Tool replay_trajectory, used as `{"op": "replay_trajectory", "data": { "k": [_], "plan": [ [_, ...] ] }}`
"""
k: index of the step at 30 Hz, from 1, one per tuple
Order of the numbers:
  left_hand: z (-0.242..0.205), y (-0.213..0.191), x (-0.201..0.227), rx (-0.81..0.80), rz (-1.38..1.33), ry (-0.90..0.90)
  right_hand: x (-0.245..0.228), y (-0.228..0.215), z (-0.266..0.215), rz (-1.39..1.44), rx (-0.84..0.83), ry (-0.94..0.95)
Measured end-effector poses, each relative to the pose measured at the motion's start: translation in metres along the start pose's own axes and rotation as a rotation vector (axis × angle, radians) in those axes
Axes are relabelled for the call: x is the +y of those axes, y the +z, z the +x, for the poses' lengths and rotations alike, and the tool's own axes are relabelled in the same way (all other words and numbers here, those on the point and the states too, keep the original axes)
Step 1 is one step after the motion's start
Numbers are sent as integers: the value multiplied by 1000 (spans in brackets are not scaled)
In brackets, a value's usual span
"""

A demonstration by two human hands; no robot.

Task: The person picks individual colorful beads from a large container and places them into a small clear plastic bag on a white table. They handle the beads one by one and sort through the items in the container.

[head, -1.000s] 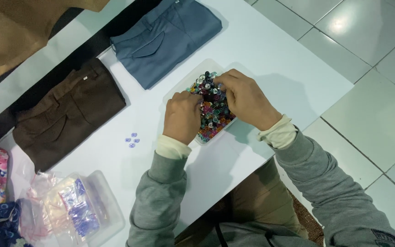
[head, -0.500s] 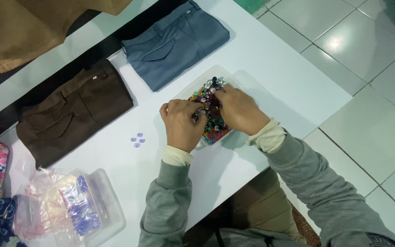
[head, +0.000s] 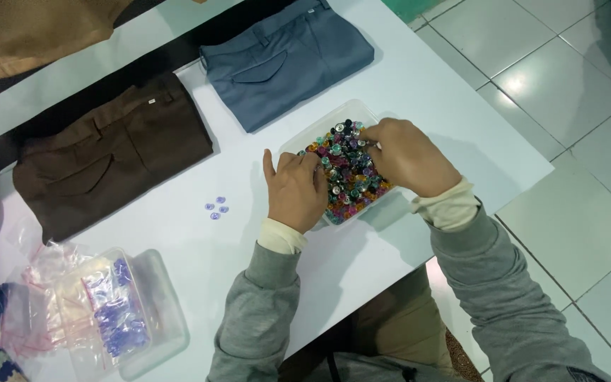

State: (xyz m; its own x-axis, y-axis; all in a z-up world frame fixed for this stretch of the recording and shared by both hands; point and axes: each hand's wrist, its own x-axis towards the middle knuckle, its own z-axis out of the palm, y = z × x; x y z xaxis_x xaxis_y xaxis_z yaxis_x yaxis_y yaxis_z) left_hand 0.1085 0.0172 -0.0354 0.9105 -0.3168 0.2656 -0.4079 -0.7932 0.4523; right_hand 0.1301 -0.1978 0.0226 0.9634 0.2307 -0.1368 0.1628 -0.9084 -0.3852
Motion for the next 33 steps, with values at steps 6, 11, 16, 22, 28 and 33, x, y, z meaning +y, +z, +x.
{"op": "replay_trajectory", "data": {
  "k": [6, 11, 16, 22, 28, 33],
  "plan": [
    [1, 1, -2, -14, -21, 2, 1, 26, 17, -137, 127, -88],
    [-1, -1, -2, -12, -106, -7, -7, 35, 11, -209, 142, -105],
    [1, -3, 1, 11, -177, -6, -23, 17, 4, -111, 69, -142],
    [-1, -4, 6, 53, -271, -22, -34, 13, -8, 234, 95, -215],
    [0, 2, 1, 126, -315, -8, -22, 25, -5, 374, 147, -210],
    [1, 5, -3, 127, -424, -36, -16, 26, -9, 711, 101, -127]
  ]
}}
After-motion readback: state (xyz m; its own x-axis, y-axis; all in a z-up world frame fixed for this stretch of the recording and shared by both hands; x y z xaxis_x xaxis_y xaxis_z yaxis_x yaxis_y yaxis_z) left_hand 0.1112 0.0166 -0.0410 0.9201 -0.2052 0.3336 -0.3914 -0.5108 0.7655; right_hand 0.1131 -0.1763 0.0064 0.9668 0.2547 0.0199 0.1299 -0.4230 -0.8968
